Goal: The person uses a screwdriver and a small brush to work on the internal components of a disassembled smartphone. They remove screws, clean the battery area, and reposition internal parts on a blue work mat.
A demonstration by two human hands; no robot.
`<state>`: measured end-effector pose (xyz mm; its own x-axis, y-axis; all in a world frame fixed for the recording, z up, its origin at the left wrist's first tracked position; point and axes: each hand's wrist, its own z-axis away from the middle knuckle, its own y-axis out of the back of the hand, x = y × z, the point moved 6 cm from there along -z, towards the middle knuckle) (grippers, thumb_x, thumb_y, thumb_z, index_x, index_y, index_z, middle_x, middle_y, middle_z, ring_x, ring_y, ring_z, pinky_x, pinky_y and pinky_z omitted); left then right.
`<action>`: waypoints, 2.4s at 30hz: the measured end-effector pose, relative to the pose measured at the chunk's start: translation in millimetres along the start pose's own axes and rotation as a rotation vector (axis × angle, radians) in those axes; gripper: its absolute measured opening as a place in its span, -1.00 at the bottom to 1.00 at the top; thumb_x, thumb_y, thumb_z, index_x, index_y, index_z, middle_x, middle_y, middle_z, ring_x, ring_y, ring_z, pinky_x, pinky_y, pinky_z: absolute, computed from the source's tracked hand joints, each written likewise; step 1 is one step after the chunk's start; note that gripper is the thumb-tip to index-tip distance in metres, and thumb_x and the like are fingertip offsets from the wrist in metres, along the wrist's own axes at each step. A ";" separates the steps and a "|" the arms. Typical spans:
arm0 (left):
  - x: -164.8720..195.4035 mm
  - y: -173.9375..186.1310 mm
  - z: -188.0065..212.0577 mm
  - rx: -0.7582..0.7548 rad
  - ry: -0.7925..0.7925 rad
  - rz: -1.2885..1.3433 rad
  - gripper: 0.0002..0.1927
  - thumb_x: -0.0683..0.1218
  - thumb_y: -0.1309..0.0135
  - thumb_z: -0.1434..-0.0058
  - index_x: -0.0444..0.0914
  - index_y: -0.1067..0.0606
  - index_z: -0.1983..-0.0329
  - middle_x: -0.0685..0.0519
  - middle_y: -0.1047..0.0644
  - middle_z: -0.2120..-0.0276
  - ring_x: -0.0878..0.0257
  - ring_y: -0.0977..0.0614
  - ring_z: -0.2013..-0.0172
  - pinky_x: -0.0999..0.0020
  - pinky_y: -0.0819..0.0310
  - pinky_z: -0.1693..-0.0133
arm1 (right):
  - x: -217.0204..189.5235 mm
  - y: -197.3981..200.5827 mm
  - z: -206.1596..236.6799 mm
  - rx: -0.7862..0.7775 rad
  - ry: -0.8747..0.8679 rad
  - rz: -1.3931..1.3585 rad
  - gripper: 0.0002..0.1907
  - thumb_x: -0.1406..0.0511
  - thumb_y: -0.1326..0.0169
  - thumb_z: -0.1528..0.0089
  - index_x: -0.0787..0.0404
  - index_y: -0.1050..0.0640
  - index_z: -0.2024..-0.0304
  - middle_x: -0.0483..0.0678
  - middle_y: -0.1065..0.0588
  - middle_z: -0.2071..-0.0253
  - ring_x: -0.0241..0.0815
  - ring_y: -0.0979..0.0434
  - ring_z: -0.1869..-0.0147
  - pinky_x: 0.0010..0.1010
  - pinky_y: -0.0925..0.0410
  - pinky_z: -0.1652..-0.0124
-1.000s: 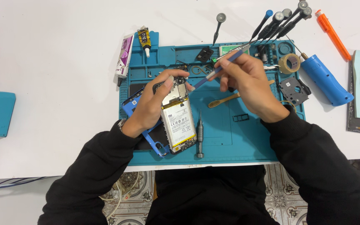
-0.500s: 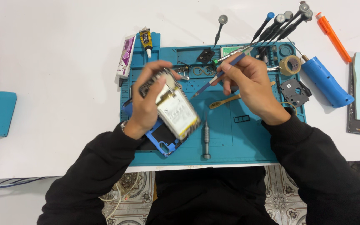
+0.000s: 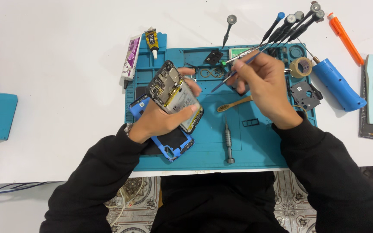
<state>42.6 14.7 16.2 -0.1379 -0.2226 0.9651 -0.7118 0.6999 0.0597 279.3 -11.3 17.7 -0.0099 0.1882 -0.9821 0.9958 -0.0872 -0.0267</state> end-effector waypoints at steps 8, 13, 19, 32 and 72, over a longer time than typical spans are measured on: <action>-16.2 5.0 -4.7 0.103 0.024 0.290 -0.46 -0.34 0.04 -0.23 -0.33 -0.22 -0.30 -0.10 -0.48 0.01 0.07 -0.58 -0.17 0.08 -0.55 -0.19 | -17.3 -2.2 -0.9 -0.071 0.049 -0.193 -0.85 0.33 0.05 -0.50 0.26 -0.52 0.03 0.04 -0.60 0.23 -0.35 -0.51 0.36 -0.54 -0.40 0.32; -13.7 26.1 -9.2 0.318 0.047 0.516 -0.29 -0.31 0.05 -0.22 -0.32 -0.08 -0.45 -0.18 -0.44 -0.16 -0.15 -0.47 -0.33 -0.03 -0.46 -0.30 | -23.3 -7.6 7.5 -0.231 -0.027 -0.301 -0.77 0.34 0.09 -0.42 0.26 -0.53 -0.06 0.08 -0.60 0.01 -0.34 -0.56 0.21 -0.49 -0.47 0.23; -14.7 39.8 -9.7 0.474 0.076 0.788 -0.30 -0.25 0.03 -0.35 -0.32 -0.04 -0.52 -0.21 -0.32 -0.39 -0.01 -0.38 -0.39 0.12 -0.39 -0.35 | -17.9 -17.0 8.2 -0.347 0.002 -0.113 -0.86 0.43 0.04 -0.47 0.33 -0.50 -0.04 0.15 -0.61 0.03 -0.27 -0.58 0.18 -0.44 -0.50 0.20; -5.7 23.0 -14.6 0.267 0.086 0.827 -0.32 -0.14 0.08 -0.45 0.05 0.03 -0.55 -0.03 -0.17 -0.48 -0.03 -0.39 -0.37 -0.18 -0.56 -0.20 | -21.8 -23.6 3.2 -0.216 0.070 0.570 -0.80 0.28 -0.05 -0.40 0.30 -0.60 0.11 -0.18 -0.39 0.55 -0.43 -0.22 0.53 -0.51 -0.11 0.52; -8.7 22.5 -13.7 0.260 0.092 0.740 -0.39 -0.21 0.05 -0.42 -0.08 -0.08 -0.48 -0.10 -0.32 -0.37 0.06 -0.52 -0.26 0.11 -0.71 -0.04 | -21.9 -29.1 1.8 -0.301 0.086 0.669 -0.80 0.24 -0.08 -0.37 0.26 -0.58 0.13 -0.12 -0.28 0.66 -0.34 -0.13 0.59 -0.40 -0.03 0.54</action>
<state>37.2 41.7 12.7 -0.5892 0.3038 0.7487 -0.5968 0.4610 -0.6567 250.4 -14.7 39.7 0.6030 0.2663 -0.7520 0.7683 0.0598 0.6372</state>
